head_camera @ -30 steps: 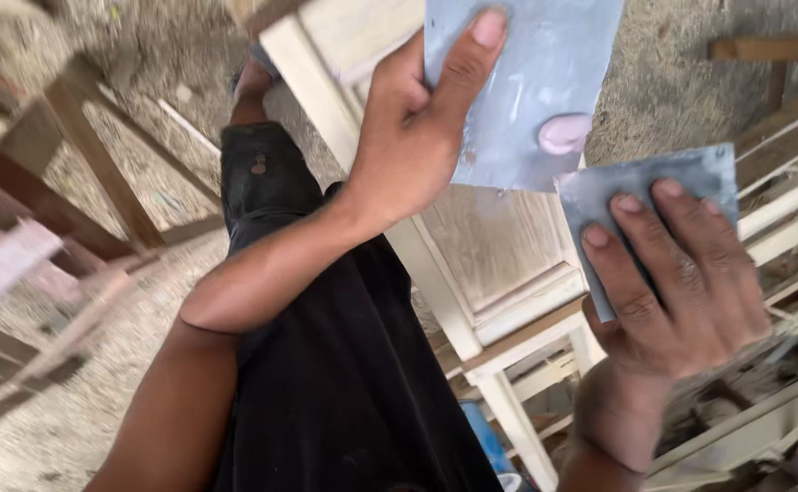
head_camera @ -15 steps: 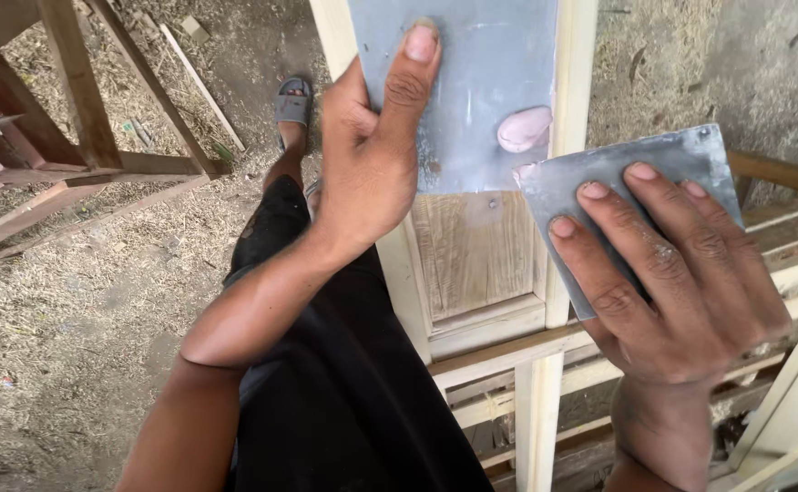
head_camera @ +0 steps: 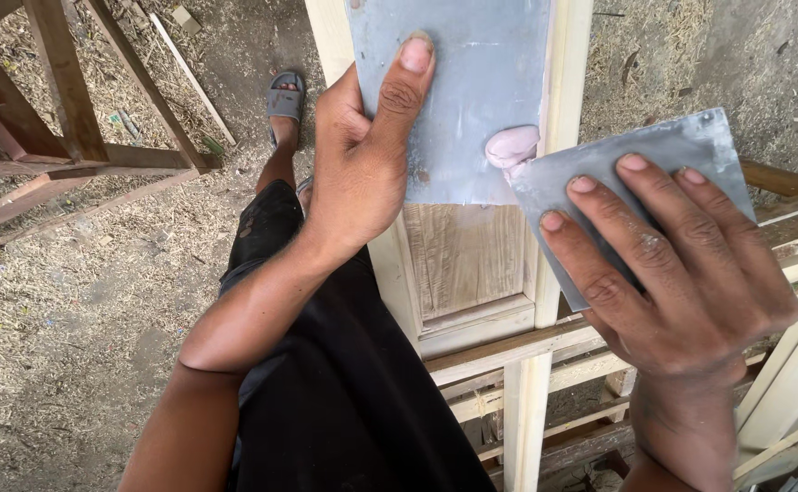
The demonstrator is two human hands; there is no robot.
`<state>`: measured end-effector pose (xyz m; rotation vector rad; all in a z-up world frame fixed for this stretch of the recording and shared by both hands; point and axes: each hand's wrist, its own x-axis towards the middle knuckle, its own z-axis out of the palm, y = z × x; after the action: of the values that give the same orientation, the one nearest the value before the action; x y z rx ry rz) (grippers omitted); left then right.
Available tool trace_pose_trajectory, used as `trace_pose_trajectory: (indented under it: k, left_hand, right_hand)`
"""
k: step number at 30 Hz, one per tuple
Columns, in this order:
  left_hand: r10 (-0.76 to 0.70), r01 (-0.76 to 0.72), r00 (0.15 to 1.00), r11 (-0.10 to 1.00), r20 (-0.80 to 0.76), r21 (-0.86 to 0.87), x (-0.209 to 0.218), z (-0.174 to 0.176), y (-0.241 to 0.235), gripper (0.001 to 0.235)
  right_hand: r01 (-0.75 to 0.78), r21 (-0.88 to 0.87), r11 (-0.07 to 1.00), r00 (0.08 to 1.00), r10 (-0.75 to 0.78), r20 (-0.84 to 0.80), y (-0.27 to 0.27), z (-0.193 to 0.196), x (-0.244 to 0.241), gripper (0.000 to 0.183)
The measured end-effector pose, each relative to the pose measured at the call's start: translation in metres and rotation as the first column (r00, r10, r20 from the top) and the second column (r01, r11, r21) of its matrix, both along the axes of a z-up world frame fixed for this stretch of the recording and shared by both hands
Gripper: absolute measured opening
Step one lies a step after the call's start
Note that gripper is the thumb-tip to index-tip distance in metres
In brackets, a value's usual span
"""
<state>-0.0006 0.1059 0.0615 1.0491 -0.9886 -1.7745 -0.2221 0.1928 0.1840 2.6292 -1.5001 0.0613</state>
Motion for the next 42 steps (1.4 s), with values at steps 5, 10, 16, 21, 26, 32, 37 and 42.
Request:
trace_pose_trajectory:
  k: [5, 10, 16, 21, 26, 32, 37, 42]
  left_hand:
    - [-0.057, 0.057, 0.998, 0.998, -0.03, -0.009, 0.004, 0.008, -0.01, 0.055]
    - [-0.08, 0.079, 0.997, 0.994, 0.018, 0.07, 0.009, 0.0, -0.012, 0.052]
    - [0.187, -0.155, 0.956, 0.976, -0.224, 0.15, 0.029, -0.054, -0.02, 0.043]
    - [0.246, -0.21, 0.939, 0.963, -0.239, 0.168, 0.046, -0.083, -0.014, 0.047]
    - [0.412, -0.317, 0.867, 0.89, -0.28, 0.328, 0.045, -0.083, -0.002, 0.046]
    - [0.482, -0.449, 0.861, 0.871, -0.165, 0.198, 0.093, -0.115, -0.005, 0.052]
    - [0.529, -0.499, 0.842, 0.839, -0.11, 0.215, 0.134, -0.136, -0.005, 0.059]
    - [0.526, -0.508, 0.85, 0.835, -0.035, 0.211, 0.159, -0.154, 0.0, 0.058]
  right_hand:
    - [-0.023, 0.027, 0.999, 1.0, 0.023, -0.012, -0.005, 0.0, 0.004, 0.019]
    - [-0.004, 0.122, 0.993, 0.998, -0.004, 0.064, -0.009, 0.006, 0.015, 0.019]
    - [-0.001, 0.329, 0.944, 0.834, -0.18, 0.522, -0.014, -0.017, 0.028, 0.01]
    - [0.081, 0.407, 0.91, 0.425, -0.401, 0.812, -0.014, -0.059, 0.046, 0.005]
    - [0.284, 0.424, 0.86, 0.292, -0.499, 0.816, 0.004, -0.084, 0.064, 0.009]
    - [0.482, 0.593, 0.645, 0.172, -0.733, 0.658, 0.008, -0.137, 0.074, 0.025]
    - [0.473, 0.733, 0.489, 0.067, -0.85, 0.523, -0.012, -0.185, 0.106, 0.015]
    - [0.476, 0.745, 0.468, 0.129, -0.875, 0.466, -0.029, -0.194, 0.118, 0.017]
